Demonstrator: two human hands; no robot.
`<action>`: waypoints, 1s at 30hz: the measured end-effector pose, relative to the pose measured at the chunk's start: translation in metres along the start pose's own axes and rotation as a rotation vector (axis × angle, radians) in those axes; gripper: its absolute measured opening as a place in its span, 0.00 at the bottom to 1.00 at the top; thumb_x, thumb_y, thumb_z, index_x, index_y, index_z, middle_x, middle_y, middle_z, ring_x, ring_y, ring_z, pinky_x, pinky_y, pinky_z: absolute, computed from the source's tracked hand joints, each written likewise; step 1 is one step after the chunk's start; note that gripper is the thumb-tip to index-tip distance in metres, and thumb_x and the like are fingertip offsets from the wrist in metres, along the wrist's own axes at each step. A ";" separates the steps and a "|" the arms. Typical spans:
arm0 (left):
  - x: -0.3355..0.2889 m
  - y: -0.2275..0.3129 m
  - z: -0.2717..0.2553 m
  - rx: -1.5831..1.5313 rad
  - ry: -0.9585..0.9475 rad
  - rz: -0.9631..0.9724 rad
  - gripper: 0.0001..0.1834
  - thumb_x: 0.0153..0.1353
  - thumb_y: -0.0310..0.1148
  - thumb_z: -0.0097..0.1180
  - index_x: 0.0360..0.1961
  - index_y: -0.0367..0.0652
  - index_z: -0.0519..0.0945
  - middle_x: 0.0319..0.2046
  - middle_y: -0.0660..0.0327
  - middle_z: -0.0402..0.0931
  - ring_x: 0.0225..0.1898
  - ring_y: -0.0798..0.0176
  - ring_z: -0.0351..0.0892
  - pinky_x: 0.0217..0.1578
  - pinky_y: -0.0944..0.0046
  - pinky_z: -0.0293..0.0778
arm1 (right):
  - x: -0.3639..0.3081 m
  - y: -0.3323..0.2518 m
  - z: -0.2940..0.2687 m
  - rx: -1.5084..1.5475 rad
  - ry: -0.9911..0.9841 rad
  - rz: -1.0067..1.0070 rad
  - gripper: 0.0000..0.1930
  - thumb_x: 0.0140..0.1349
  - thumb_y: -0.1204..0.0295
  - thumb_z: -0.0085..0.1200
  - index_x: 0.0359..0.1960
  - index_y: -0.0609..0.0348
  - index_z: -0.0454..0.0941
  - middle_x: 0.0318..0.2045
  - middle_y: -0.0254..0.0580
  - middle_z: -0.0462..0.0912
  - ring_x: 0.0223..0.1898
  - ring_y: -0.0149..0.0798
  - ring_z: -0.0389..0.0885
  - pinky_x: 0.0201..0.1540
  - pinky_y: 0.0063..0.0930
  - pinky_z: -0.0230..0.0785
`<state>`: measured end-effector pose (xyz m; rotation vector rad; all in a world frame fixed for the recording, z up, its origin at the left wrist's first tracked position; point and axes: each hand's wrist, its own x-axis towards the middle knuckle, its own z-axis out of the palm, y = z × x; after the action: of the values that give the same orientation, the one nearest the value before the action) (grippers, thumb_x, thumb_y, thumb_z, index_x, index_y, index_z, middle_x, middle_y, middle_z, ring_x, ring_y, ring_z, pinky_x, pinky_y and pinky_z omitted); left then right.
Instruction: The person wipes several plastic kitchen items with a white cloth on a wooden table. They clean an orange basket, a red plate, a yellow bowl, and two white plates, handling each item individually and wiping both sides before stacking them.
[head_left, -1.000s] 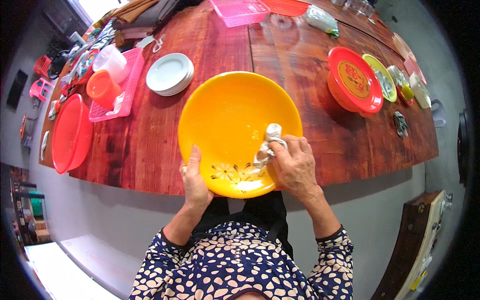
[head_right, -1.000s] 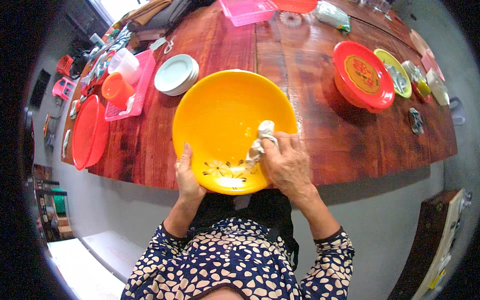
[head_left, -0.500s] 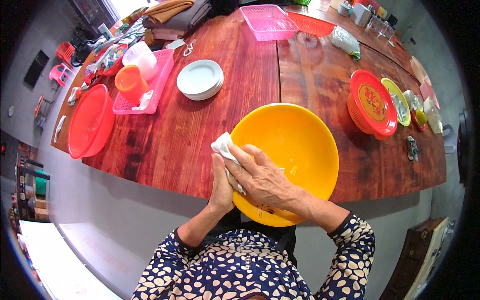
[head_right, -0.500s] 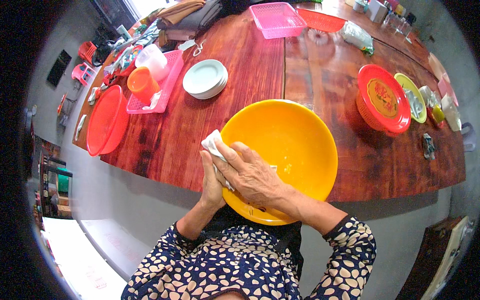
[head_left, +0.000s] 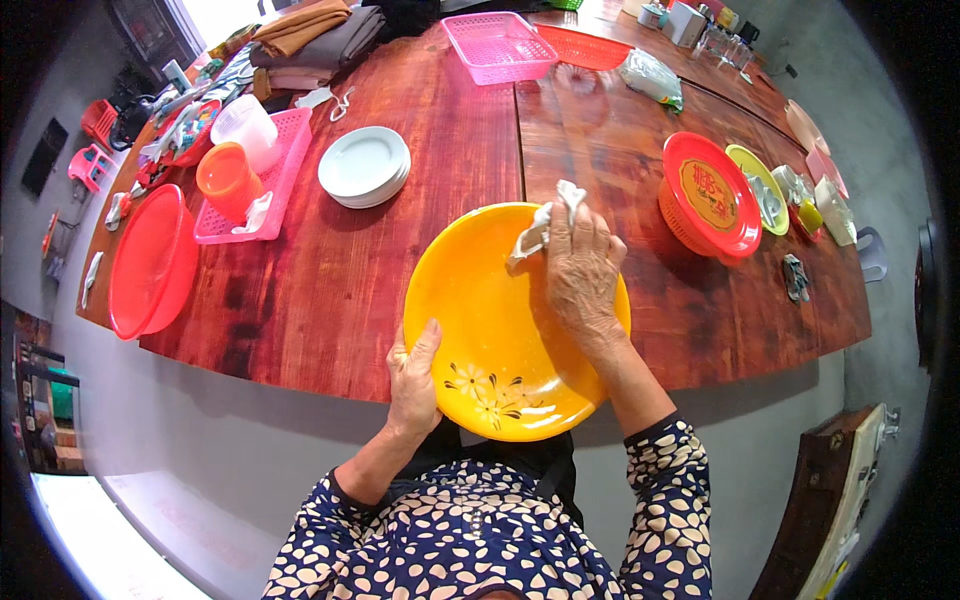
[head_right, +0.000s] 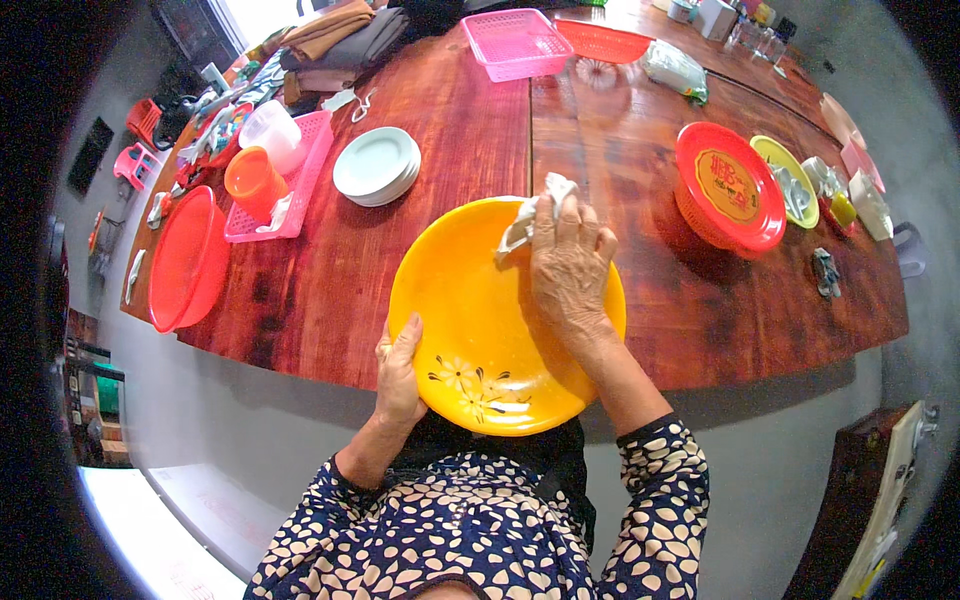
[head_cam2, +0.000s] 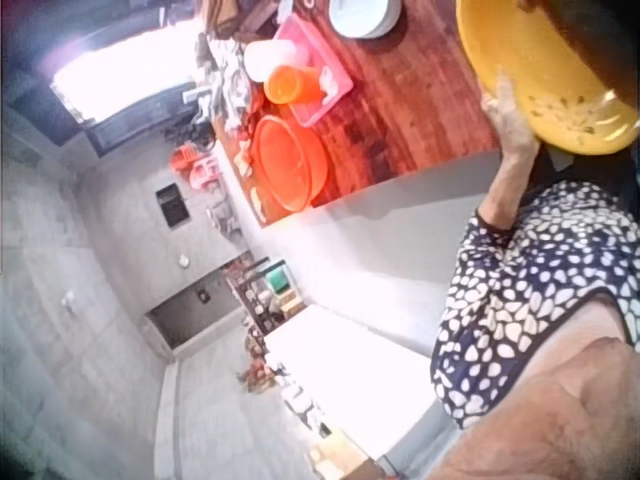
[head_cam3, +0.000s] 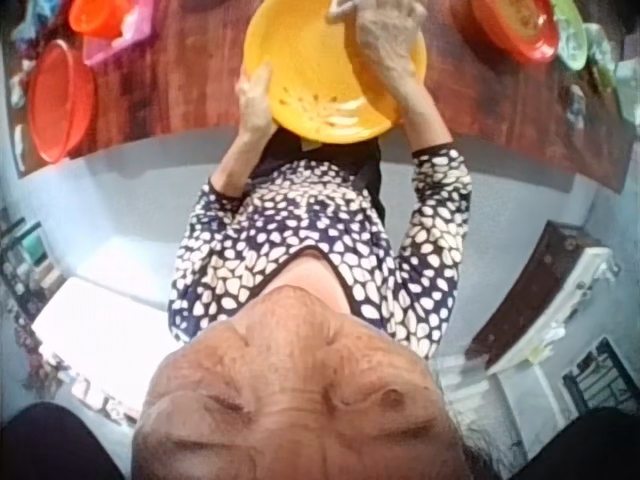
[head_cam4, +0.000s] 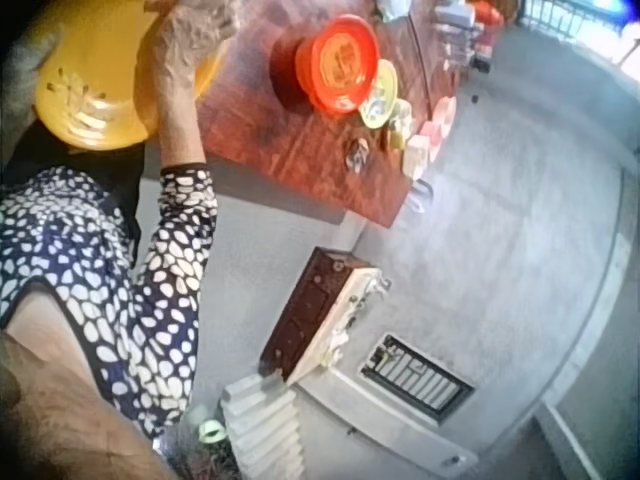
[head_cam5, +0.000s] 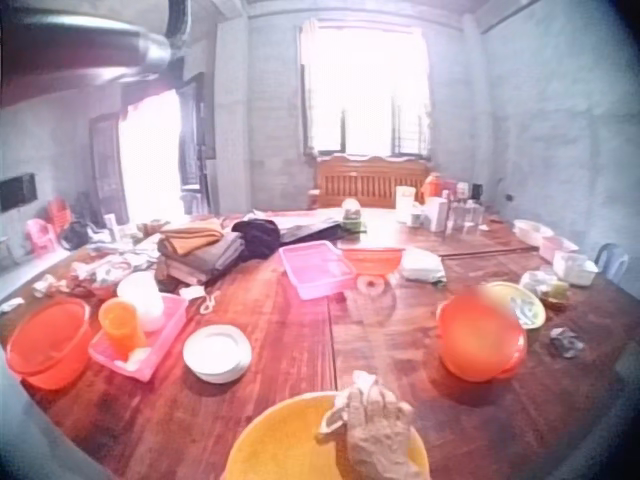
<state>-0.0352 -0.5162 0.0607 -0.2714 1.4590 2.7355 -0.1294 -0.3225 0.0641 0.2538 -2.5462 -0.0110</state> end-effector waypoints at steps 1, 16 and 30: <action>0.002 -0.004 -0.001 0.005 0.014 0.006 0.18 0.69 0.34 0.44 0.56 0.37 0.68 0.49 0.55 0.76 0.46 0.61 0.79 0.48 0.61 0.78 | -0.006 0.007 0.001 0.013 -0.029 0.065 0.29 0.58 0.68 0.48 0.62 0.62 0.62 0.58 0.56 0.65 0.57 0.52 0.67 0.52 0.44 0.61; 0.012 -0.018 0.004 -0.017 0.291 0.213 0.23 0.69 0.37 0.45 0.63 0.42 0.61 0.56 0.56 0.69 0.56 0.58 0.72 0.56 0.57 0.70 | -0.081 -0.023 -0.022 1.978 0.138 1.148 0.15 0.66 0.77 0.49 0.53 0.62 0.66 0.45 0.39 0.78 0.45 0.35 0.79 0.49 0.29 0.74; 0.016 -0.015 0.013 -0.055 0.294 0.250 0.24 0.69 0.39 0.46 0.63 0.42 0.61 0.57 0.57 0.69 0.56 0.59 0.72 0.56 0.58 0.70 | -0.096 -0.035 -0.057 0.410 0.064 0.242 0.20 0.50 0.76 0.59 0.47 0.67 0.76 0.46 0.53 0.73 0.46 0.53 0.70 0.50 0.42 0.63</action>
<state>-0.0507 -0.4983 0.0527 -0.5495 1.5810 3.0439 -0.0135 -0.3370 0.0571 0.0971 -2.4770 0.6054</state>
